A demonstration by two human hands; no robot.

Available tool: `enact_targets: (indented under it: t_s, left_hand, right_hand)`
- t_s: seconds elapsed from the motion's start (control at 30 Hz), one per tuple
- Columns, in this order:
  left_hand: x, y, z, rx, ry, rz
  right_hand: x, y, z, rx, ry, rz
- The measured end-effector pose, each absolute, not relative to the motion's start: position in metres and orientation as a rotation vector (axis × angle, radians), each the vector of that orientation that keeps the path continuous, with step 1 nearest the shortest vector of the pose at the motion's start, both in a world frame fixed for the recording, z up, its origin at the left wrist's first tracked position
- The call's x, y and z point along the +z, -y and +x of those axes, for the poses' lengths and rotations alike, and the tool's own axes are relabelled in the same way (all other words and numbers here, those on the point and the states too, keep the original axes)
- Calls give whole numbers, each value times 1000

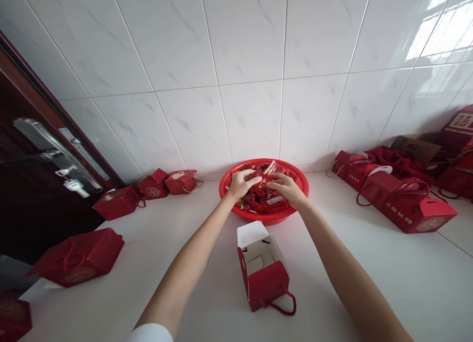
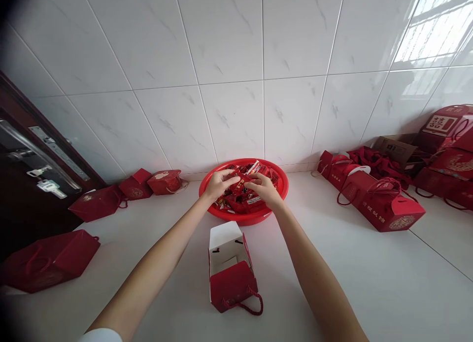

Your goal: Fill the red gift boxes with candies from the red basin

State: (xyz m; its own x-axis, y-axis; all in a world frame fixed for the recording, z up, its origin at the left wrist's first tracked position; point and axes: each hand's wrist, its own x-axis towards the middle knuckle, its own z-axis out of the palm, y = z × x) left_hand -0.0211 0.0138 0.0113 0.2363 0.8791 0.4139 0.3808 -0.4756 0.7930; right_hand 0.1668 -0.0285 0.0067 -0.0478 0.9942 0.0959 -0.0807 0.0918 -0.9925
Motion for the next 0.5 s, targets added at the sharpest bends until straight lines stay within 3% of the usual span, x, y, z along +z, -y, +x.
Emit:
enact_targets:
  t_s: [0.5]
  left_hand:
    - [13, -11, -20, 1119, -971, 1894]
  right_hand:
    - [1, 26, 167, 1073, 1311, -1078]
